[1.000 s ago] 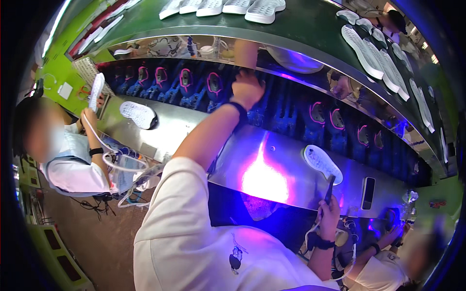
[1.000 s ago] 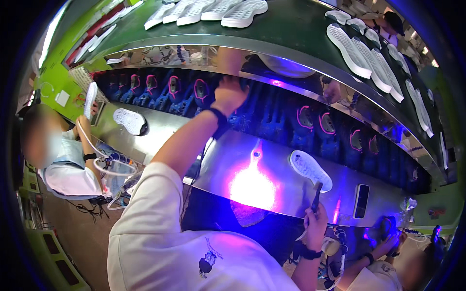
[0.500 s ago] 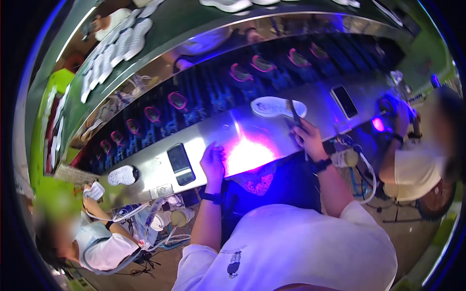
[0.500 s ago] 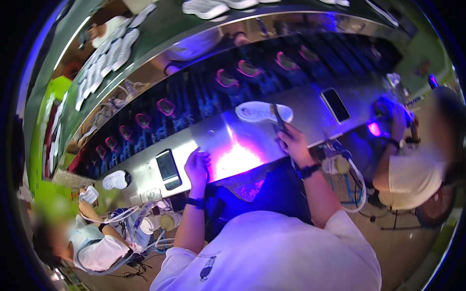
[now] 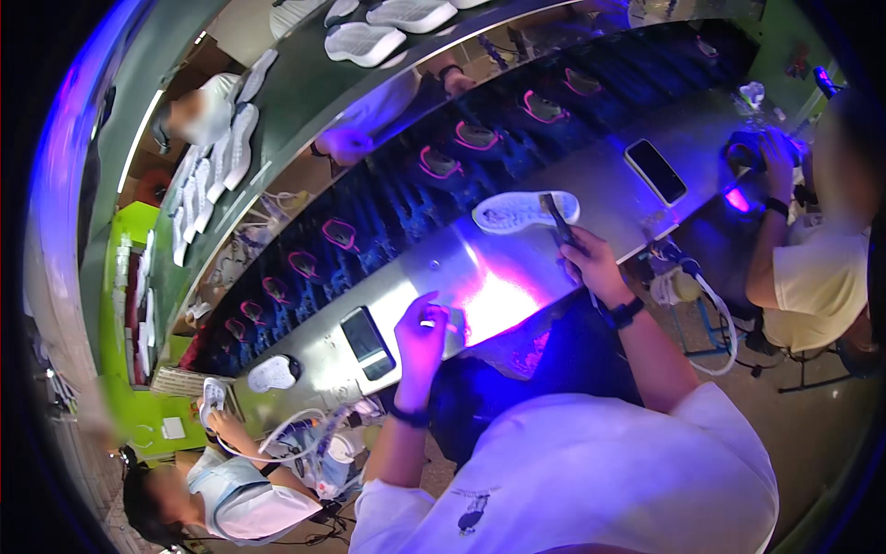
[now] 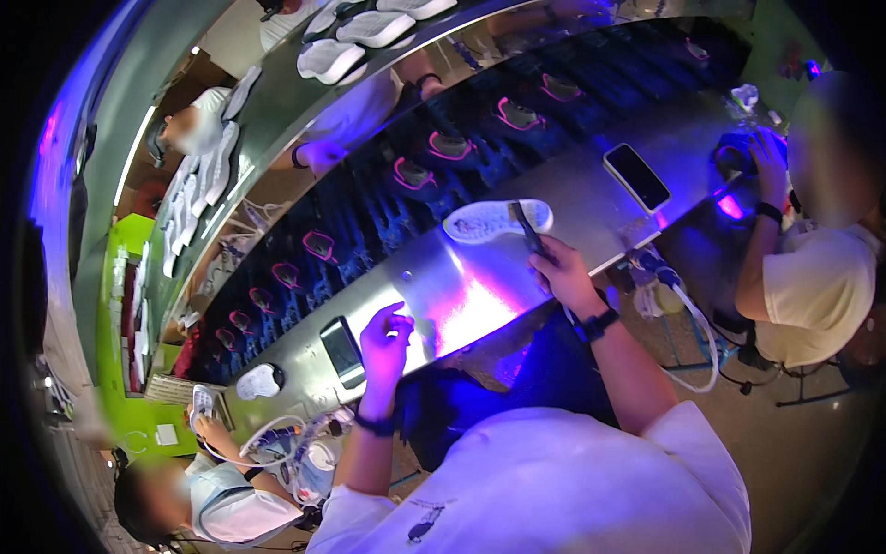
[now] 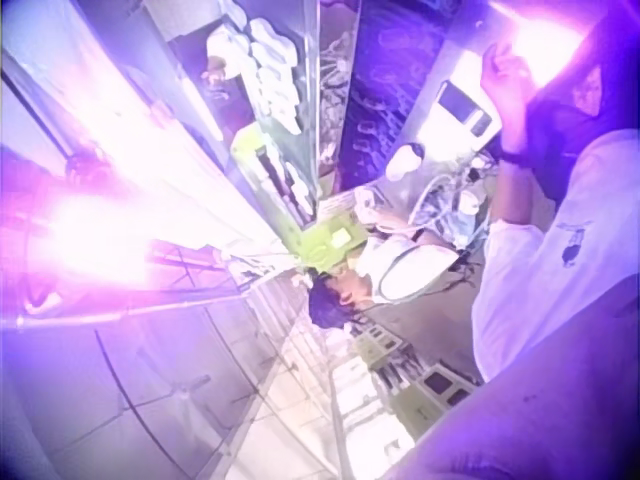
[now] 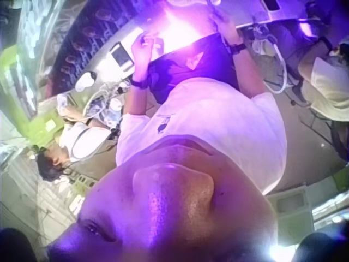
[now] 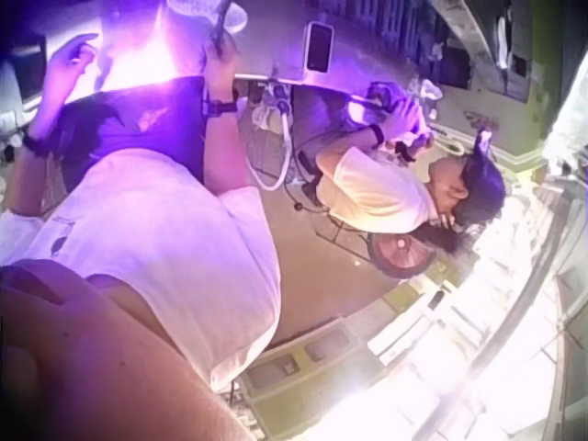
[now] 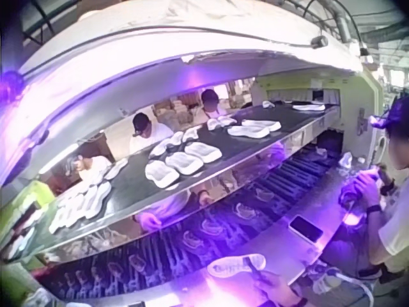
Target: The recorder is applying a substance, likely adhesive or a coating, to the upper edges and soles of shoes using a brush and a specialized light source.
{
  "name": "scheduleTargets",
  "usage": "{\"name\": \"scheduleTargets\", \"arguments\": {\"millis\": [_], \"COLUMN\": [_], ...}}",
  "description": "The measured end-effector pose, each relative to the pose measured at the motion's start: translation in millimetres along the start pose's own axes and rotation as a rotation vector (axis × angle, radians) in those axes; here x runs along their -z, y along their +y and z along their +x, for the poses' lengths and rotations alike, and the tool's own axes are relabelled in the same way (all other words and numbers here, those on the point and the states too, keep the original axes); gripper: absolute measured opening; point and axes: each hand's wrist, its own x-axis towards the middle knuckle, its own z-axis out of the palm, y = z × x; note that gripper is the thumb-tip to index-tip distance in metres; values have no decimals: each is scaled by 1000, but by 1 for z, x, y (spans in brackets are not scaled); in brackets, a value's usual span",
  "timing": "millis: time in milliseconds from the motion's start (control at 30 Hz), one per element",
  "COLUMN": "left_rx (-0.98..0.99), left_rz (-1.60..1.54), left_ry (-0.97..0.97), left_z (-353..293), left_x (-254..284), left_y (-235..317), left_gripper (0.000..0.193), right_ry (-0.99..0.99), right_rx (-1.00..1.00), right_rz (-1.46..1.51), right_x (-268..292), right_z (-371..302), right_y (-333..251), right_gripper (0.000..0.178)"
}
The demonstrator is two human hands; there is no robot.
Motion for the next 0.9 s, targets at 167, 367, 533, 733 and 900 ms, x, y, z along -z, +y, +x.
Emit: {"name": "scheduleTargets", "arguments": {"millis": [167, 367, 533, 733, 900], "left_rx": [-74, 3, -189, 175, 236], "left_rz": [269, 864, 1224, 910, 568], "left_ry": [-303, -446, 34, -165, -158], "left_z": [22, 215, 353, 398, 351], "left_x": [22, -11, -70, -75, -28], "left_y": [148, 75, 15, -36, -1], "left_gripper": [25, 50, 49, 40, 44], "right_ry": [-35, -47, -38, -54, -29], "right_rx": [21, 8, -3, 28, 62], "right_rz": [18, -21, -50, -129, -188], "right_x": [0, 4, 3, 6, 8], "right_z": [0, 4, 4, 11, 13], "right_y": [-6, -5, -8, 3, 8], "right_gripper": [38, 41, 43, 43, 43]}}
